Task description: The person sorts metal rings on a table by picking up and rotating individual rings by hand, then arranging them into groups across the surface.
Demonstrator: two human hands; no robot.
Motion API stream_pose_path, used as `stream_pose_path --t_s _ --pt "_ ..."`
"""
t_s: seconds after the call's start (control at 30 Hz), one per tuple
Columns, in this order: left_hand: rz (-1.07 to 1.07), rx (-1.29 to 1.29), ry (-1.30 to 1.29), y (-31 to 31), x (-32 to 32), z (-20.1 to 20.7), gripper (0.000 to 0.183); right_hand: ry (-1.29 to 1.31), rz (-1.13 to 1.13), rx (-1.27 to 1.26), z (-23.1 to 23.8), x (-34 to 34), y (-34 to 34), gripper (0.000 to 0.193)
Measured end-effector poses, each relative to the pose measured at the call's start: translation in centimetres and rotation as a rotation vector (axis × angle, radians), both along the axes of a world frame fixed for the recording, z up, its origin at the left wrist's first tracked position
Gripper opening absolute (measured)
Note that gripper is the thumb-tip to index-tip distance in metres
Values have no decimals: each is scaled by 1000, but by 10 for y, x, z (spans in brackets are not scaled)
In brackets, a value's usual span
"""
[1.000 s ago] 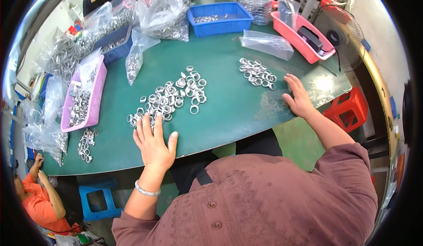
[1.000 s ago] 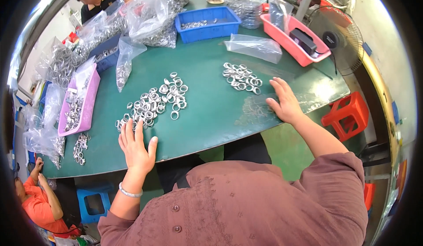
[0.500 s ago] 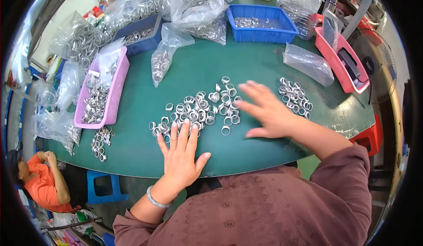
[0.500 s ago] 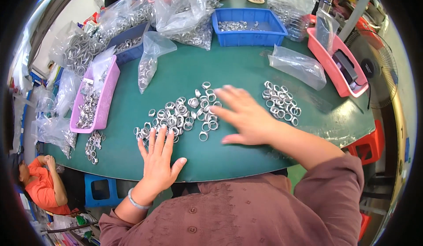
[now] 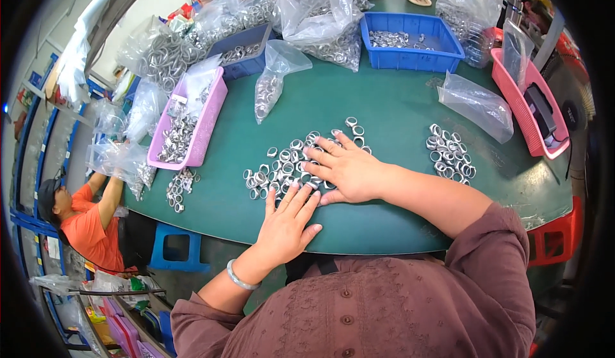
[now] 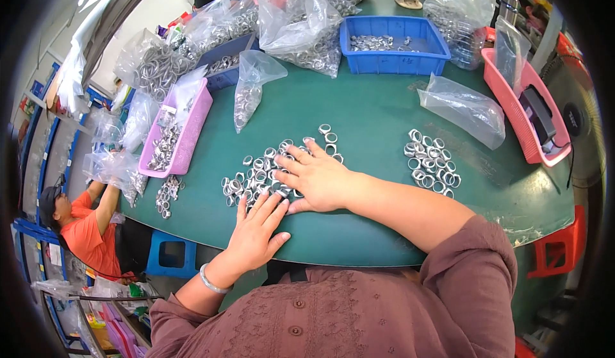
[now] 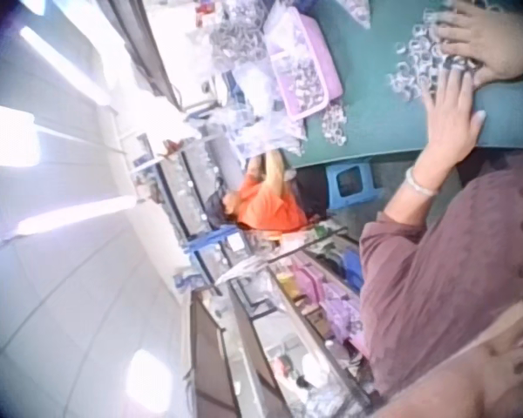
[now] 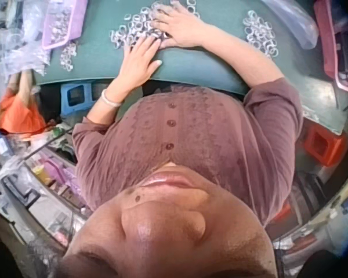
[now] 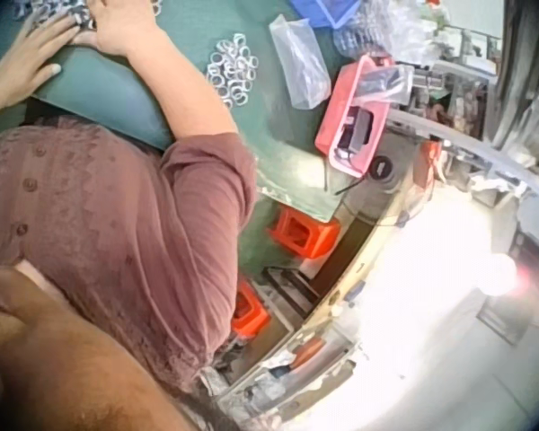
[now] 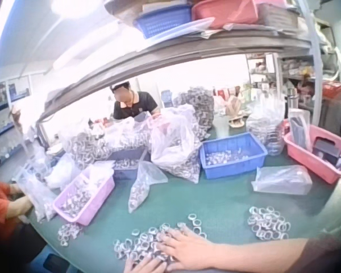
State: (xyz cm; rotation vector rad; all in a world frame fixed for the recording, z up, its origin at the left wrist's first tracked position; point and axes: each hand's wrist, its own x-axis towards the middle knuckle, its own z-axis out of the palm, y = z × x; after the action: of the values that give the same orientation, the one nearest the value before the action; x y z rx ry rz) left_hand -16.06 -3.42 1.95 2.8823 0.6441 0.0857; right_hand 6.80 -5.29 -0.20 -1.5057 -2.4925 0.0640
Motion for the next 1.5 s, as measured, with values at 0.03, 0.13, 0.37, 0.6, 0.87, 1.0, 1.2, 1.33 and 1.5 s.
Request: stream_pose_path --t_s 0.03,0.13,0.37,0.6,0.87,1.0,1.2,1.33,1.5 --pt "-3 3 4 0 -4 0 56 4 -3 3 2 -2 -3 71" --pt "65 23 0 3 -14 -3 57 -39 71 -107 7 -3 -13 71" --pt "95 42 -4 10 -13 -9 61 18 105 -98 5 0 -26 68" --pt "118 -32 -4 26 -11 -8 64 -13 50 -90 12 -9 -11 71" --pt "257 -21 -9 47 -17 -12 68 -4 26 -80 7 -14 5 75" --pt "223 -46 -77 65 -13 -11 69 60 10 17 9 -18 5 74" --pt "321 33 -216 83 -29 -17 60 -46 -57 -92 15 -21 9 76" --pt "434 -11 -52 85 -36 -18 52 23 13 -33 3 -20 3 73" --pt "369 86 -271 107 -20 -10 30 99 -40 -1 17 -16 5 57"
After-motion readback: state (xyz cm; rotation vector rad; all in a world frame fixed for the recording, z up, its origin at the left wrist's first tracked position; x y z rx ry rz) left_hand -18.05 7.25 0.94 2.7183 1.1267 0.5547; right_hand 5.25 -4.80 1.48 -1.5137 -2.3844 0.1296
